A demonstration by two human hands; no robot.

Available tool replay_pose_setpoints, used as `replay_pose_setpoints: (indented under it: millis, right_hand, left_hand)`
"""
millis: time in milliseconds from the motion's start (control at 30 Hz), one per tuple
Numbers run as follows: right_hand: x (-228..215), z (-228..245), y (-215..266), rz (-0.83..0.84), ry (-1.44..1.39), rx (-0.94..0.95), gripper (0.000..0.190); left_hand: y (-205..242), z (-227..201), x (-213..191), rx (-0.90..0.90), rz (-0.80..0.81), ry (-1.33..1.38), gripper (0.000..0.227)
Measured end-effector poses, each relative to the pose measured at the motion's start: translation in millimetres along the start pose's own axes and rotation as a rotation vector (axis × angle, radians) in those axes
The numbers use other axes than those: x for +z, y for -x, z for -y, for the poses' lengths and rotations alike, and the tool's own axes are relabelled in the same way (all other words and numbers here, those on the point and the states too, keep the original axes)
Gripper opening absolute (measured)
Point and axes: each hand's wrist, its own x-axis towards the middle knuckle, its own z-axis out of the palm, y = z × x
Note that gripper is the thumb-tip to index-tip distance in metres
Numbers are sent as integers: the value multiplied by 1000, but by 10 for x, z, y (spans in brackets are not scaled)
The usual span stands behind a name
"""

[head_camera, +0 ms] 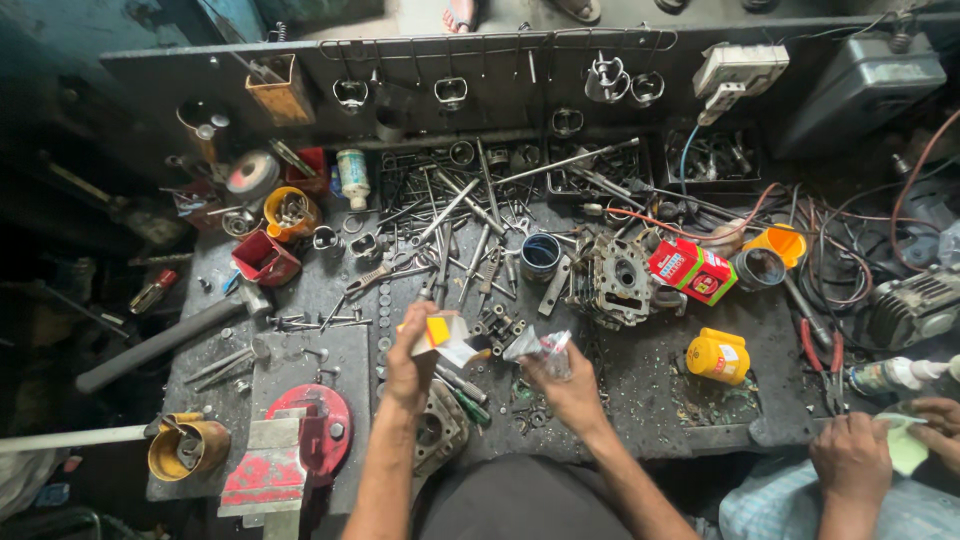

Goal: The person handles a metal engine cylinder head, inserts a piston ring, and places a piston into the cylinder. They then open a small yellow box, remove a wrapped item, and place it on the workbench. The person continues to manipulate the cylinder head and piston assembly on the cluttered workbench.

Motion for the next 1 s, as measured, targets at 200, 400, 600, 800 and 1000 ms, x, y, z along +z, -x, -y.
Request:
replay_pose_setpoints:
  millis: [200, 400, 600, 800, 1000]
  right_hand:
    - [-451, 123, -109, 88, 907, 196, 40]
    - [-639, -208, -89, -64, 971, -132, 58]
    - [-468, -171, -34, -257, 867, -325, 53]
    - [-210, 257, 181, 131, 343, -552, 46]
    - [-50, 293, 144, 59, 252, -556, 44]
  left_hand:
    - [53, -16, -120, 3, -66, -17, 35]
    - [111, 197, 4, -49, -39, -77, 35]
    - [158, 318, 165, -119, -14, -178, 36]
    - [254, 424, 414, -138, 24, -195, 38]
    - [322, 421, 524, -179, 178, -323, 39]
